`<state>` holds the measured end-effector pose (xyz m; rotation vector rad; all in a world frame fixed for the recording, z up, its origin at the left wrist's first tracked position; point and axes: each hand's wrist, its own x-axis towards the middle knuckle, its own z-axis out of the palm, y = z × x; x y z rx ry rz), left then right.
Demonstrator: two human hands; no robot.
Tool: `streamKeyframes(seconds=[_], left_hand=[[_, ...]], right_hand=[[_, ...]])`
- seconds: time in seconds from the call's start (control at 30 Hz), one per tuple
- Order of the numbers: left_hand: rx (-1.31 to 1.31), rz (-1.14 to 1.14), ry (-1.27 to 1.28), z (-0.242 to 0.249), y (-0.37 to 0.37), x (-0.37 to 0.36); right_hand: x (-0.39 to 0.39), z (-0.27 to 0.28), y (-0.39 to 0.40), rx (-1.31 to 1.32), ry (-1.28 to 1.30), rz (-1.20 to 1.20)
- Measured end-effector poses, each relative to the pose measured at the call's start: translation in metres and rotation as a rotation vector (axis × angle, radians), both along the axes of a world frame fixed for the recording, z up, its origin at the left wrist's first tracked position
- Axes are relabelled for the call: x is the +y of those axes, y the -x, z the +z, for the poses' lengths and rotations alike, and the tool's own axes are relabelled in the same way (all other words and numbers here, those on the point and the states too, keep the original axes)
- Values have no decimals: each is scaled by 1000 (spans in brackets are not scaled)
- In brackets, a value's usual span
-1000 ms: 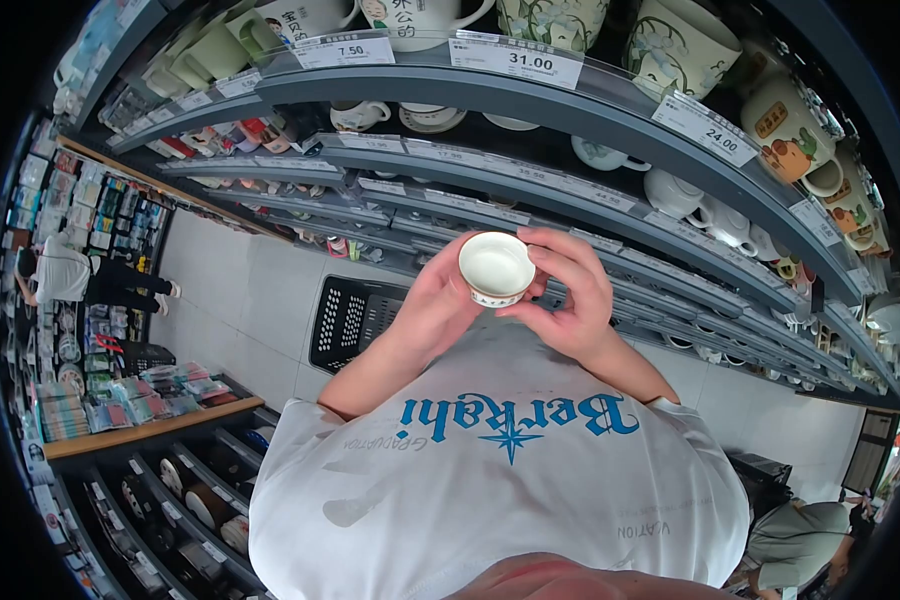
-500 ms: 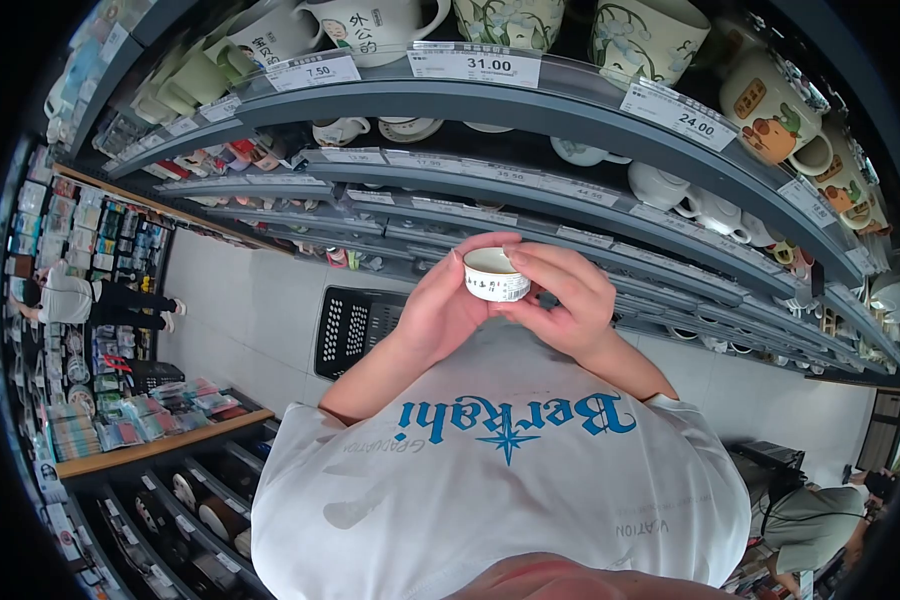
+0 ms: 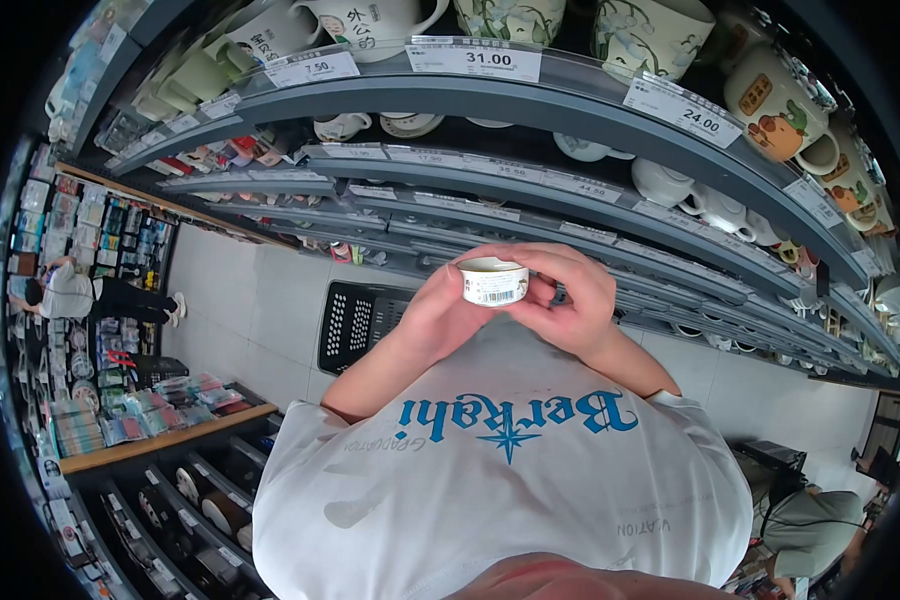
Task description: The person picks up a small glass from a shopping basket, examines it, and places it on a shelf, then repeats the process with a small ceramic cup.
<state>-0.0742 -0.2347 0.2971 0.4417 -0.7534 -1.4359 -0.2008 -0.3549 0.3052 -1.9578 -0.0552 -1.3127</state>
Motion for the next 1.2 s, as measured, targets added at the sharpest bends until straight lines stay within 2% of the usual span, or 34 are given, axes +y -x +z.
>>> streamKeyframes(seconds=[0.13, 0.2, 0.3, 0.47, 0.53, 0.6, 0.73, 0.83, 0.93, 1.03, 1.1, 1.2], left_hand=[[13, 40, -112, 9, 3, 3], [-118, 174, -121, 9, 4, 4], [-223, 204, -119, 8, 3, 3], [-141, 98, -79, 7, 0, 3], [-148, 85, -83, 8, 1, 2], [-211, 176, -153, 11, 5, 1], [-256, 202, -168, 13, 6, 0], [-191, 140, -180, 14, 5, -2], [-76, 51, -58, 14, 3, -3], [-161, 123, -175, 19, 4, -3], [-367, 296, -133, 10, 3, -3], [-368, 302, -178, 12, 6, -1]], right_hand=[[2, 3, 5, 62, 26, -38], [2, 3, 6, 83, 41, -40], [4, 2, 5, 96, 34, -36], [4, 2, 1, 37, -18, -18], [3, -1, 5, 112, 1, -14], [4, 3, 7, 136, 4, -22], [5, 0, 4, 115, -2, -31], [6, 2, 7, 157, -15, -41], [6, 3, 8, 185, -40, -40], [5, 0, 5, 136, -8, -47], [5, 0, 4, 135, -7, -45], [7, 2, 4, 158, -55, -28]])
